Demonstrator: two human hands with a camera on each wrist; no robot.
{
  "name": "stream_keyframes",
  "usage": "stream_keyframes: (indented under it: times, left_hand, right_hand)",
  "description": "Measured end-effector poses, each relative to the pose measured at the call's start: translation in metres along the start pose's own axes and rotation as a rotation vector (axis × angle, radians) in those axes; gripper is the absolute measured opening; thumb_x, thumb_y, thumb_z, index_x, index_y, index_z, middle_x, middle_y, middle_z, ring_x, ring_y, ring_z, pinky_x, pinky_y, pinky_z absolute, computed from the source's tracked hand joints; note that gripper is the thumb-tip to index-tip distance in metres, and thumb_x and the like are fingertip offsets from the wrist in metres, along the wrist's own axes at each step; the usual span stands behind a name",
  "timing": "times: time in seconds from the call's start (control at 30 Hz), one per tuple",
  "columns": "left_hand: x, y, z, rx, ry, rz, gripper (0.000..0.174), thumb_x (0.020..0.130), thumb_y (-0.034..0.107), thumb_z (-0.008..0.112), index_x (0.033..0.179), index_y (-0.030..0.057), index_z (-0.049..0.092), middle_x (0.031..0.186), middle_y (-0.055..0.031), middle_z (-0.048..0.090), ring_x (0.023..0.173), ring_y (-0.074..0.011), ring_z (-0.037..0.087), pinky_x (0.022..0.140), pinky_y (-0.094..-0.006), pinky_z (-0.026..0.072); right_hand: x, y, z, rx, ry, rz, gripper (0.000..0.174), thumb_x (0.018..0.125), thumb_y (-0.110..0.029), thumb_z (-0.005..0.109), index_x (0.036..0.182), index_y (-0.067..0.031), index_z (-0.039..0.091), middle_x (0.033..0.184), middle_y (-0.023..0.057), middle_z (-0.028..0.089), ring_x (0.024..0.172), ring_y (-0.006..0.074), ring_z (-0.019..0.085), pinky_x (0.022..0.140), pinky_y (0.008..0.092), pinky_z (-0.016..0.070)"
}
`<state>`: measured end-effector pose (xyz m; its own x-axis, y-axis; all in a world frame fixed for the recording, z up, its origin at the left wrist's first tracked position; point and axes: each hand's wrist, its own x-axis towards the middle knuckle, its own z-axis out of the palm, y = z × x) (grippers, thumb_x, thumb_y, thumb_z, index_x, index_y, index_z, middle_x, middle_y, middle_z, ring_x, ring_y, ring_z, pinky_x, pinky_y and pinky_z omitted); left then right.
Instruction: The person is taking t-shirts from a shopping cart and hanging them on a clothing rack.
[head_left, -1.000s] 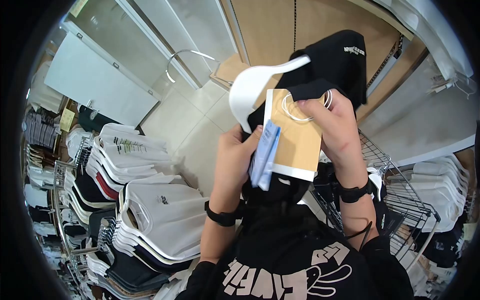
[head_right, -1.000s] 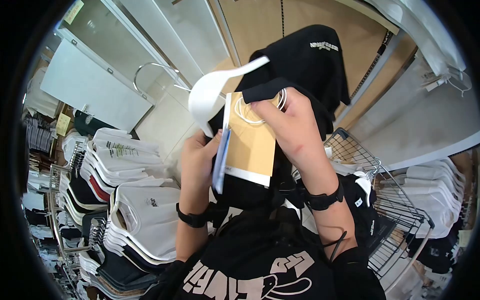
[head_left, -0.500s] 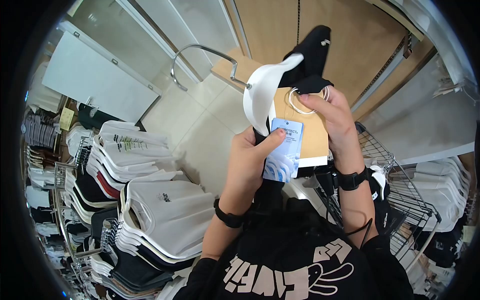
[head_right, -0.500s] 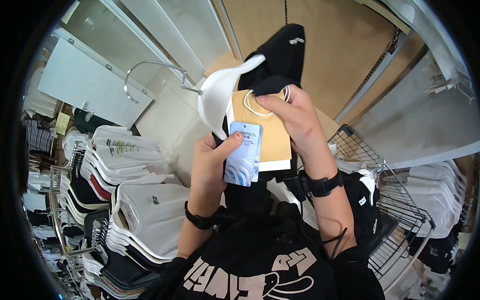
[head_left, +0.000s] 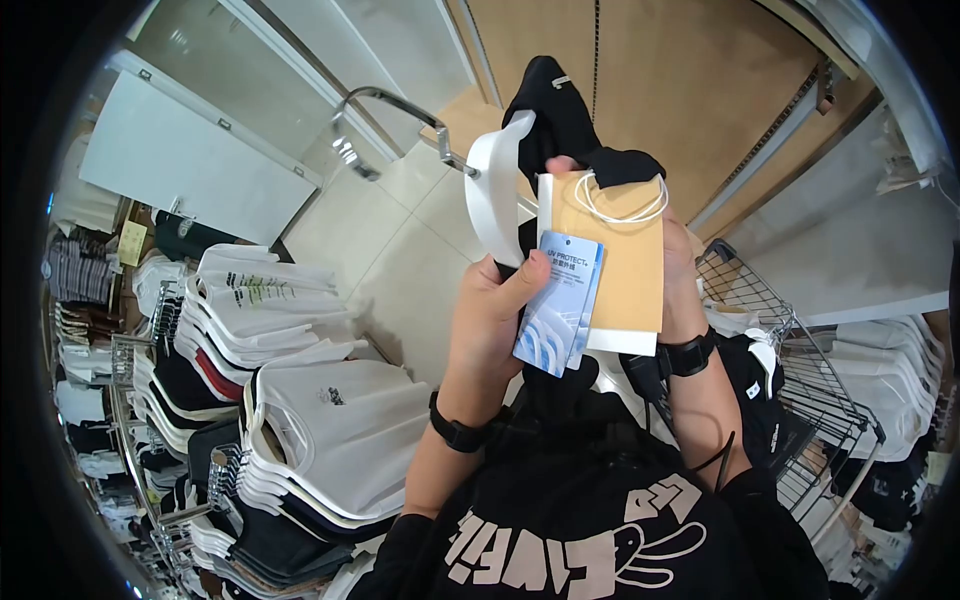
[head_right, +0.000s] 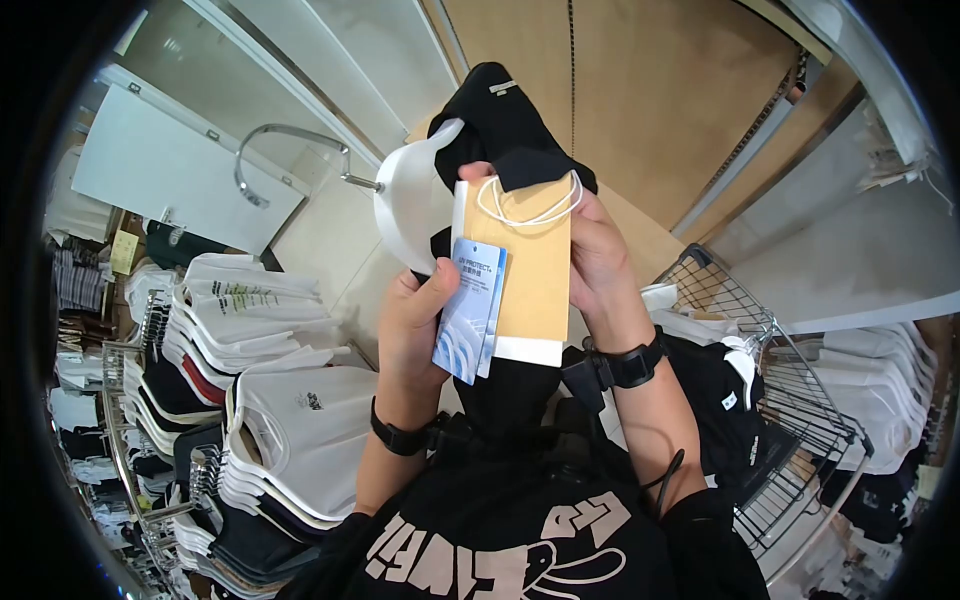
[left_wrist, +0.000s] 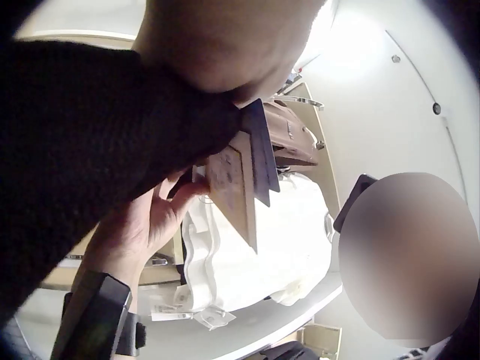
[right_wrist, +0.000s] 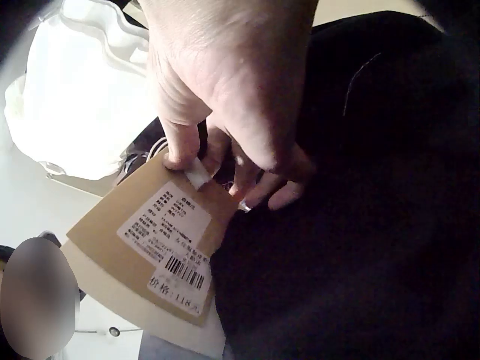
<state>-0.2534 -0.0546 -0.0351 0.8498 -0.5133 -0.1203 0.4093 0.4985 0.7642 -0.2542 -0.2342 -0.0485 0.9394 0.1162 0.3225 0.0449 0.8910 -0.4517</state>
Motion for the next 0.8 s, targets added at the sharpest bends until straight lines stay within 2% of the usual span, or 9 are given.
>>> stream_keyframes:
  times: [0.1,0.17,0.2,0.3,0.4,0.47,0.53,0.73,0.8]
  left_hand:
    - [0.001,-0.001,-0.006,0.058,0.019,-0.009,0.026,0.092,0.018,0.066,0.108,-0.0017,0.061,0.088,-0.0058,0.067,0.076,-0.0123,0.065,0.072,-0.0275,0.0538]
    - [-0.004,-0.003,-0.003,0.079,0.034,0.071,0.028,0.091,0.016,0.066,0.111,-0.0016,0.059,0.093,-0.006,0.066,0.081,-0.0127,0.064,0.075,-0.0273,0.0526]
    - [-0.004,-0.004,-0.002,0.098,0.048,0.151,0.03,0.09,0.015,0.066,0.114,-0.0015,0.058,0.097,-0.0062,0.066,0.086,-0.013,0.064,0.079,-0.0272,0.0514]
    - [0.006,-0.007,-0.007,0.146,0.241,0.103,0.03,0.089,0.006,0.058,0.118,-0.0014,0.055,0.111,-0.01,0.063,0.097,-0.0174,0.063,0.082,-0.0289,0.0514]
    - [0.01,0.003,-0.02,0.191,0.228,0.082,0.029,0.091,0.013,0.056,0.115,-0.0031,0.056,0.106,-0.0121,0.065,0.096,-0.0204,0.065,0.084,-0.0313,0.0525]
    - [0.009,0.009,-0.025,0.226,0.185,0.001,0.034,0.092,0.019,0.055,0.115,-0.0052,0.055,0.105,-0.0143,0.066,0.098,-0.0233,0.066,0.087,-0.0333,0.0527]
    - [0.009,0.011,-0.021,-0.042,0.131,0.026,0.027,0.092,0.021,0.056,0.104,-0.0033,0.061,0.091,-0.0117,0.068,0.081,-0.0187,0.068,0.076,-0.0305,0.0556]
    - [0.008,-0.005,-0.01,0.044,-0.028,0.042,0.048,0.097,0.035,0.05,0.118,-0.0077,0.055,0.106,-0.0152,0.066,0.096,-0.0197,0.065,0.084,-0.0312,0.0509]
    - [0.001,-0.003,-0.005,0.114,-0.114,0.016,0.044,0.094,0.029,0.056,0.118,-0.0076,0.055,0.107,-0.0136,0.066,0.097,-0.0175,0.064,0.084,-0.0295,0.0498]
  right_hand:
    - [-0.003,0.003,-0.017,0.067,0.111,-0.064,0.042,0.09,-0.012,0.058,0.127,0.0074,0.049,0.129,0.026,0.053,0.123,0.0315,0.052,0.103,0.0416,0.0435]
    - [0.001,0.0,-0.026,-0.024,-0.046,-0.073,0.04,0.089,-0.009,0.062,0.125,0.0059,0.052,0.123,0.0198,0.059,0.112,0.0267,0.059,0.096,0.038,0.0478]
    - [0.0,-0.005,-0.009,-0.178,0.199,-0.102,0.036,0.088,-0.009,0.066,0.12,0.0052,0.056,0.118,0.0142,0.062,0.103,0.0222,0.062,0.089,0.0321,0.0498]
    - [-0.004,-0.029,0.001,-0.467,0.356,0.013,0.039,0.087,-0.013,0.069,0.12,0.0026,0.056,0.111,0.012,0.064,0.1,0.0191,0.062,0.09,0.0316,0.0479]
    - [-0.011,-0.058,0.003,-0.627,0.324,0.077,0.034,0.088,-0.014,0.068,0.115,0.0047,0.059,0.104,0.0095,0.068,0.092,0.0123,0.064,0.08,0.025,0.051]
    - [-0.012,-0.085,0.003,-0.969,0.146,0.339,0.034,0.089,-0.015,0.069,0.115,0.0048,0.06,0.095,0.0069,0.069,0.084,0.0108,0.065,0.074,0.0238,0.0514]
    - [-0.005,-0.096,0.013,-1.004,0.143,0.375,0.031,0.088,-0.018,0.069,0.11,0.004,0.063,0.086,0.0031,0.069,0.075,0.0078,0.064,0.068,0.0215,0.0494]
    - [0.035,-0.084,0.032,-1.335,-0.156,0.444,0.028,0.087,-0.027,0.07,0.098,-0.0023,0.067,0.068,-0.0019,0.059,0.062,0.005,0.051,0.056,0.0225,0.0401]
    - [0.046,-0.077,0.037,-1.36,-0.148,0.497,0.028,0.088,-0.026,0.07,0.102,-0.0021,0.067,0.077,-0.0014,0.065,0.069,0.0033,0.054,0.06,0.0216,0.044]
